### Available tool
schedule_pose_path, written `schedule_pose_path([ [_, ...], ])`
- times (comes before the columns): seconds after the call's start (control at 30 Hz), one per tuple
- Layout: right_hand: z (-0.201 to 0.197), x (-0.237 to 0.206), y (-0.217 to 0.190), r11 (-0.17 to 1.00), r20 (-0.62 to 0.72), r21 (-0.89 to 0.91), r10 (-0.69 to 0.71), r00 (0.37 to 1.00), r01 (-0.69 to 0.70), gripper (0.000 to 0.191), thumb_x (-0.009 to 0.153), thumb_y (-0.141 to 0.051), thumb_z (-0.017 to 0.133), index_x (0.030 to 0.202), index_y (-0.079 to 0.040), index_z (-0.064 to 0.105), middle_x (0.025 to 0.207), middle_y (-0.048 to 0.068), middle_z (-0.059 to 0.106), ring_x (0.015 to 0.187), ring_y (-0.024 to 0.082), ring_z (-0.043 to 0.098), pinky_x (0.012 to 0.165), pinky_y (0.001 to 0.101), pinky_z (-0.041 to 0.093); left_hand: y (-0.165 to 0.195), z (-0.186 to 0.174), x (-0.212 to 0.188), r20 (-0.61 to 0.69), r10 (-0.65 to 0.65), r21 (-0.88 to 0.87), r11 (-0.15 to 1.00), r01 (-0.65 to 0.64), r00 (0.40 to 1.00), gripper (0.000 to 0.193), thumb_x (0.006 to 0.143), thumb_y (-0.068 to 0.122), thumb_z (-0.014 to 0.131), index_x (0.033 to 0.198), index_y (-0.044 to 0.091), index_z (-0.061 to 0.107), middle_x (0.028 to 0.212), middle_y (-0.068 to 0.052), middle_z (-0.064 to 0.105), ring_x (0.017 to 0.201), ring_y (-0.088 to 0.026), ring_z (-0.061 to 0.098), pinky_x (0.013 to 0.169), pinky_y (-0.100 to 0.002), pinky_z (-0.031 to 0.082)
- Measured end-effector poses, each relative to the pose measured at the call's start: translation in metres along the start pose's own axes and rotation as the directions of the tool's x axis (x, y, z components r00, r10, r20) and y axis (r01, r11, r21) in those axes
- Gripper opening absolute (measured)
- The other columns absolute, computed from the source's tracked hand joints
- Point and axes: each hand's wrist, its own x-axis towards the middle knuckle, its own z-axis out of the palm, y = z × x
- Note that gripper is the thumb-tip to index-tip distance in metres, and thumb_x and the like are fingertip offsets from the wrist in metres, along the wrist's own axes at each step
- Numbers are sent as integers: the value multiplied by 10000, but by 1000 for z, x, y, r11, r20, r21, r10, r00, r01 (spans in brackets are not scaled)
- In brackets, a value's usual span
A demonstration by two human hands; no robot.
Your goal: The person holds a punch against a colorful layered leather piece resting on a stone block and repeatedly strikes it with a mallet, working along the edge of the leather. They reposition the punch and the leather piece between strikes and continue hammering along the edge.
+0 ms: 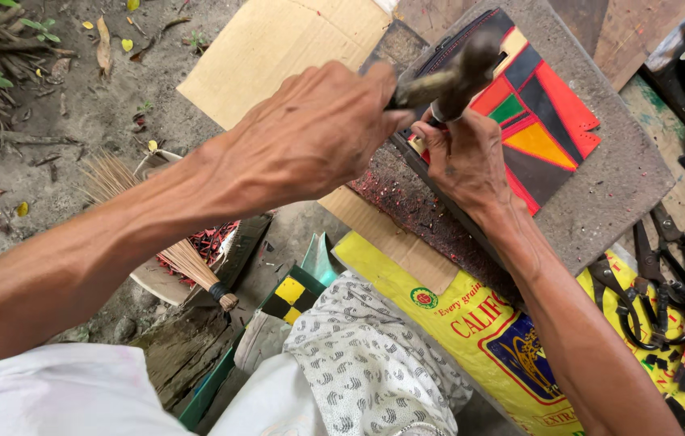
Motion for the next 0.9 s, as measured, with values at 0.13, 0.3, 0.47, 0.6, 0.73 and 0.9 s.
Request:
schedule_pose_path([
  [0.13,0,-1,2,999,0,33,7,1000,-7,117,1021,-61,709,970,-2,621,726,139,639,661,236,687,623,355,513,7,-14,-1,-214,134,-54,987,-149,968,288,1121,277,509,1097,-10,523,719,-221,603,604,-388,597,573,-493,443],
  [0.3,1,-1,0,999,7,48,7,1000,-7,109,1016,-62,701,981,3,620,733,135,637,653,240,669,621,364,511,10,-5,4,-274,90,-227,962,-156,958,320,1091,247,530,1158,-65,501,675,-229,573,553,-409,569,493,-509,399],
  [0.47,2,0,-5,997,12,42,65,998,-65,139,992,-77,712,964,8,606,723,131,608,646,226,664,602,370,493,-2,-7,4,38,-79,-30,996,80,996,343,1113,333,562,1061,-3,517,581,-188,563,466,-372,557,462,-509,417],
  [0.6,0,1,-5,1000,2,29,1,1000,-1,138,1014,-70,705,964,0,597,775,132,624,688,234,657,640,364,502,-3,-21,-2,-393,365,54,925,-375,844,218,1156,243,441,1163,31,492,889,-177,620,742,-334,605,698,-439,485],
  [0.73,1,-1,-4,999,10,36,30,1000,-30,127,1011,-71,702,962,-6,605,778,128,628,682,228,656,638,360,506,10,-14,1,-458,285,-160,905,-394,842,208,1171,196,423,1176,3,500,856,-165,602,692,-289,591,664,-426,483],
  [0.9,7,-2,-1,996,5,69,52,999,-52,125,987,-64,709,997,8,606,736,126,618,650,226,660,611,369,503,-4,-3,4,226,-157,-80,981,179,961,364,1089,342,479,1033,-17,503,548,-143,544,425,-299,522,432,-496,400],
])
